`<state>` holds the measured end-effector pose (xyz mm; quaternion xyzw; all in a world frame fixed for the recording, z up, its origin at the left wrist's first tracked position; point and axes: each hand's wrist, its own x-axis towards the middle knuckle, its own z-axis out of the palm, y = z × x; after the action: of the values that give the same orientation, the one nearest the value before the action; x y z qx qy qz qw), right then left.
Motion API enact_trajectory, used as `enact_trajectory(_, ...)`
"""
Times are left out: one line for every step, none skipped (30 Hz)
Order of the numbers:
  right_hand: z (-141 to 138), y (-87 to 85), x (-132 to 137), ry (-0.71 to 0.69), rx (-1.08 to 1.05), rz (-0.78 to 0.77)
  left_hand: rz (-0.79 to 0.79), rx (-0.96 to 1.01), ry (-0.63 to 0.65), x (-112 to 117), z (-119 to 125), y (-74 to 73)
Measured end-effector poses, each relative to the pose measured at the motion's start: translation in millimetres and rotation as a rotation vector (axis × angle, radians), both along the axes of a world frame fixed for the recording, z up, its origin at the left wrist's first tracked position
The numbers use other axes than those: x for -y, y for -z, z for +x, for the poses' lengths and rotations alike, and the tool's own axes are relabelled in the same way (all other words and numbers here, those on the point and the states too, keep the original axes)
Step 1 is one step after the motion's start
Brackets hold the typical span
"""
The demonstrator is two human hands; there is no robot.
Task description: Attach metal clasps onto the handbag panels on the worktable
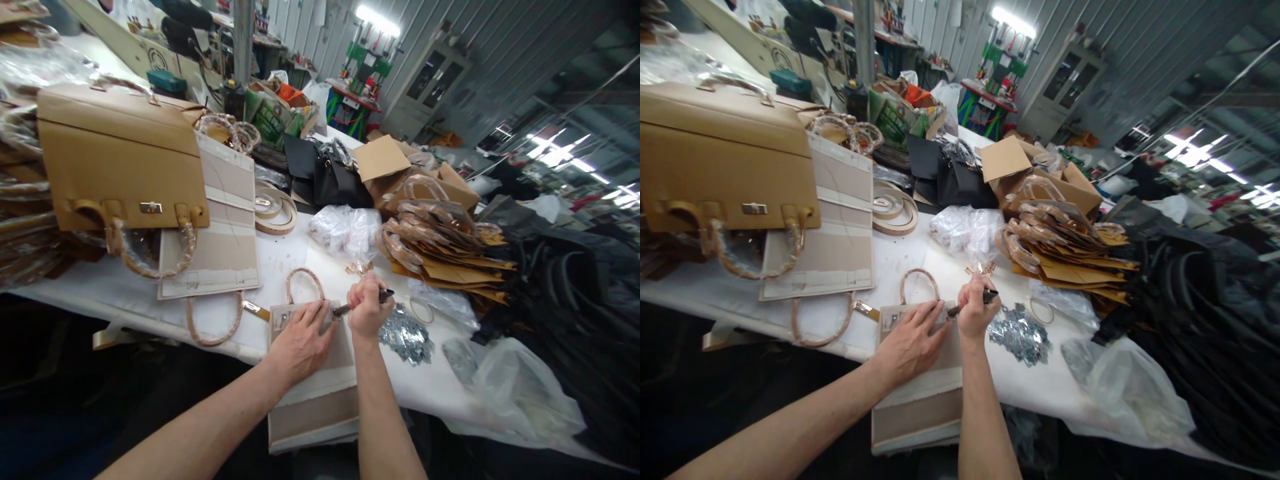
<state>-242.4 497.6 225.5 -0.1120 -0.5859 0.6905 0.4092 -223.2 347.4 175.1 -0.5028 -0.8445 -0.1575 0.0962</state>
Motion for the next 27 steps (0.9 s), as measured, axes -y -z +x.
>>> enact_trajectory(-0.9, 0.7, 0.0, -0.003, 0.010, 0.015, -0.002, 0.003, 0.001, 0.0, -0.2, 0.1)
enact_trajectory(-1.4, 0.4, -0.1, -0.008, 0.010, 0.024, -0.003, 0.003, 0.001, 0.1, -0.5, 0.3)
enact_trajectory(-1.7, -0.7, -0.2, -0.015, 0.003, 0.027, -0.003, 0.002, 0.000, 0.1, -0.7, 0.5)
enact_trajectory(-2.0, -2.1, -0.4, -0.026, -0.005, 0.024, -0.005, 0.001, -0.001, 0.2, -0.9, 0.8)
enact_trajectory(-2.1, -3.5, -0.4, -0.037, -0.011, 0.017, -0.007, -0.002, 0.000, 0.2, -1.1, 1.0)
enact_trajectory(-2.3, -4.6, -0.3, -0.050, -0.012, 0.011, -0.009, -0.004, 0.003, 0.1, -1.4, 1.2)
enact_trajectory(-2.4, -5.2, -0.1, -0.064, -0.009, 0.007, -0.011, -0.005, 0.005, 0.0, -1.6, 1.3)
enact_trajectory(-2.3, -4.9, 0.2, -0.079, -0.004, 0.005, -0.014, -0.007, 0.006, -0.1, -1.8, 1.3)
enact_trajectory(-1.9, -3.9, 0.7, -0.093, 0.001, 0.005, -0.016, -0.008, 0.004, -0.3, -2.1, 1.0)
enact_trajectory(-1.1, -2.0, 1.3, -0.104, 0.003, 0.006, -0.015, -0.010, 0.002, -0.4, -2.3, 0.7)
enact_trajectory(0.1, 0.4, 2.0, -0.113, 0.007, 0.011, -0.014, -0.010, 0.000, -0.6, -2.4, 0.3)
enact_trajectory(1.6, 3.2, 2.7, -0.120, 0.016, 0.024, -0.013, -0.009, -0.002, -0.7, -2.5, -0.1)
enact_trajectory(3.3, 6.2, 3.5, -0.125, 0.029, 0.046, -0.012, -0.007, -0.001, -0.8, -2.6, -0.5)
enact_trajectory(4.9, 9.0, 4.2, -0.126, 0.047, 0.076, -0.011, -0.004, 0.000, -0.8, -2.6, -0.6)
enact_trajectory(6.3, 11.1, 4.7, -0.123, 0.064, 0.107, -0.010, -0.002, 0.001, -0.9, -2.6, -0.6)
enact_trajectory(7.4, 12.1, 5.1, -0.119, 0.078, 0.134, -0.009, -0.001, 0.003, -0.9, -2.5, -0.3)
enact_trajectory(8.1, 11.8, 5.1, -0.116, 0.084, 0.150, -0.008, -0.003, 0.005, -1.0, -2.4, 0.2)
enact_trajectory(8.5, 9.8, 4.9, -0.118, 0.083, 0.156, -0.005, -0.006, 0.004, -1.0, -2.2, 0.9)
enact_trajectory(8.9, 6.3, 4.4, -0.126, 0.078, 0.154, -0.002, -0.008, 0.001, -1.0, -2.2, 1.7)
enact_trajectory(9.3, 1.6, 3.8, -0.138, 0.066, 0.148, 0.002, -0.007, -0.002, -1.0, -2.2, 2.5)
enact_trajectory(10.0, -3.6, 3.2, -0.148, 0.044, 0.143, 0.004, -0.002, -0.005, -0.9, -2.2, 3.3)
enact_trajectory(10.9, -8.7, 2.6, -0.148, 0.012, 0.140, 0.006, 0.008, -0.007, -0.8, -2.2, 4.0)
enact_trajectory(12.1, -12.9, 2.3, -0.139, -0.024, 0.142, 0.006, 0.020, -0.004, -0.7, -2.3, 4.5)
enact_trajectory(13.2, -15.4, 2.3, -0.128, -0.054, 0.149, 0.003, 0.032, 0.003, -0.7, -2.3, 4.8)
enact_trajectory(14.2, -16.0, 2.6, -0.121, -0.069, 0.160, 0.001, 0.040, 0.008, -0.7, -2.2, 4.8)
enact_trajectory(15.1, -14.8, 3.2, -0.126, -0.060, 0.174, -0.001, 0.043, 0.011, -0.9, -2.1, 4.7)
enact_trajectory(15.6, -12.2, 3.9, -0.141, -0.031, 0.185, -0.001, 0.044, 0.011, -1.0, -1.9, 4.5)
